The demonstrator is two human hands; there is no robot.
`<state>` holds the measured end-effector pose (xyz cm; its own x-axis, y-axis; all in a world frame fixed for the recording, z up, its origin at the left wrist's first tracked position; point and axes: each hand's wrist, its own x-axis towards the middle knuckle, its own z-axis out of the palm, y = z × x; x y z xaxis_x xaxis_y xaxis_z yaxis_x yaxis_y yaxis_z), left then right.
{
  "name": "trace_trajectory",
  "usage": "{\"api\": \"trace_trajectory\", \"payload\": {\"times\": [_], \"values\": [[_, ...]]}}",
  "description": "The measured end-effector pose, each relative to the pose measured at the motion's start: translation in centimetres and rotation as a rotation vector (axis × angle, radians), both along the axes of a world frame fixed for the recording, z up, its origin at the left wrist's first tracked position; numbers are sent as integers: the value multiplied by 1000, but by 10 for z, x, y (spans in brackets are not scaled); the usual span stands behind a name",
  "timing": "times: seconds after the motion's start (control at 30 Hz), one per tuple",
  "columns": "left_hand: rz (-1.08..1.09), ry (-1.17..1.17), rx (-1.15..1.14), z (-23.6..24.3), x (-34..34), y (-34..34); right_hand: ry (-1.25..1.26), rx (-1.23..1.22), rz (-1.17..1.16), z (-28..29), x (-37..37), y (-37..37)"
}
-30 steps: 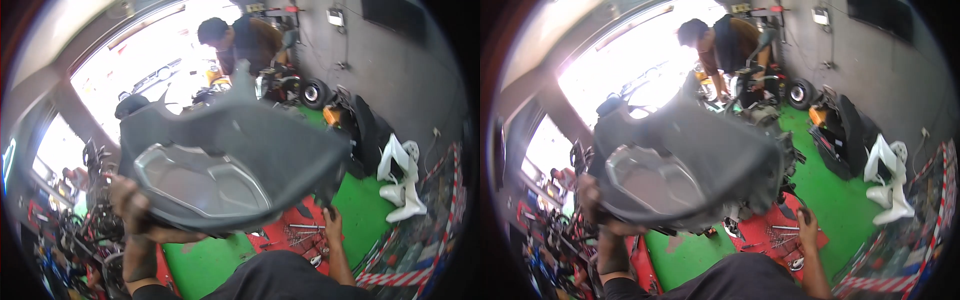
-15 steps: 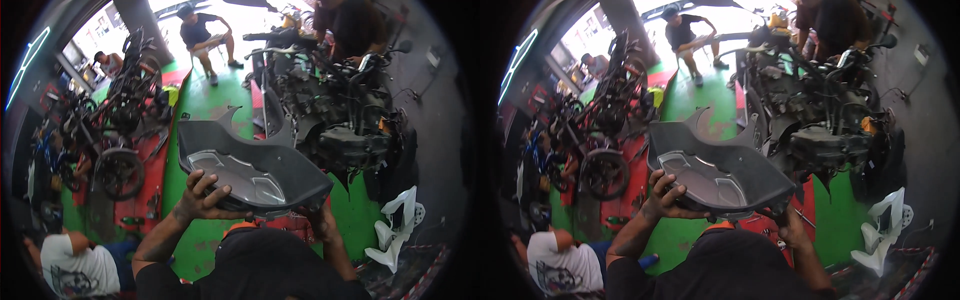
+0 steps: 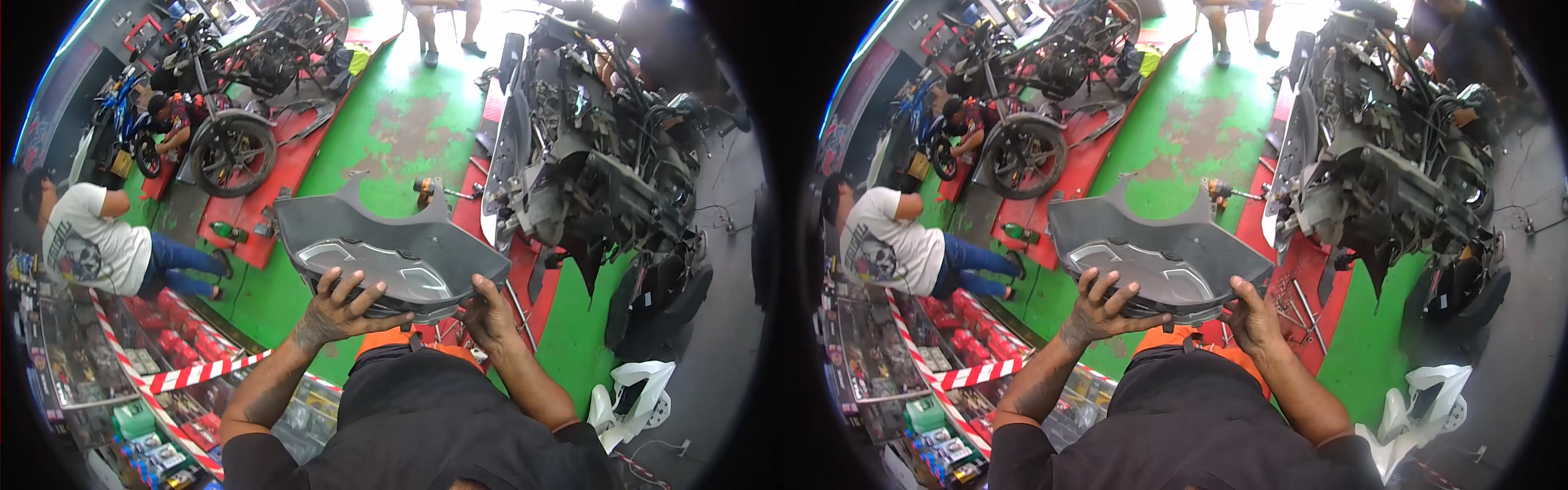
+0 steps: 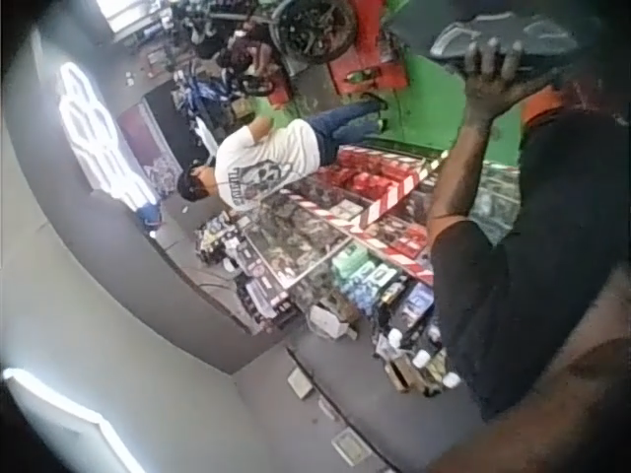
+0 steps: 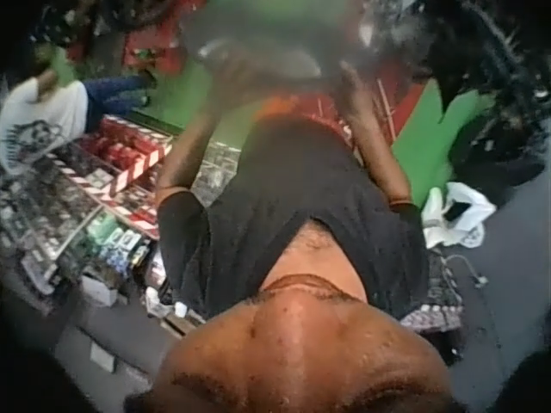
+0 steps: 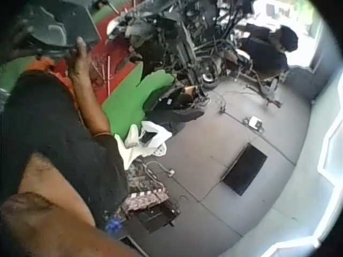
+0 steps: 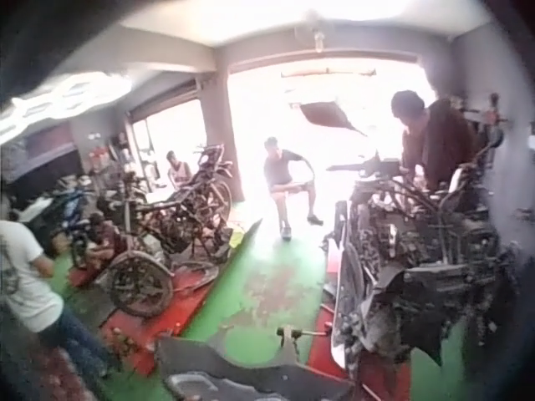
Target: Dismantling and repairing components of a motorcycle on a lift.
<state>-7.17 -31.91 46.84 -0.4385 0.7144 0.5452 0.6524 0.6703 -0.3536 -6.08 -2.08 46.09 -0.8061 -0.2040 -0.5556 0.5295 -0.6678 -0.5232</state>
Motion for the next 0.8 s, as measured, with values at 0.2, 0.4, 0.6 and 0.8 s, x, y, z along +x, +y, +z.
{"api": "trace_trajectory", "payload": {"times": [0.2, 0.4, 0.6, 0.8], "values": [[187, -63, 48, -19, 87, -31, 287, -27, -95, -20, 50, -43], [430, -532, 767, -21, 139, -57, 253, 314, -89, -49, 67, -55], [79, -1786, 2264, -66, 107, -84, 146, 641, -238, -33, 89, -109], [192, -2141, 1820, -91, 67, -74, -31, 785, -298, -47, 141, -133]]}}
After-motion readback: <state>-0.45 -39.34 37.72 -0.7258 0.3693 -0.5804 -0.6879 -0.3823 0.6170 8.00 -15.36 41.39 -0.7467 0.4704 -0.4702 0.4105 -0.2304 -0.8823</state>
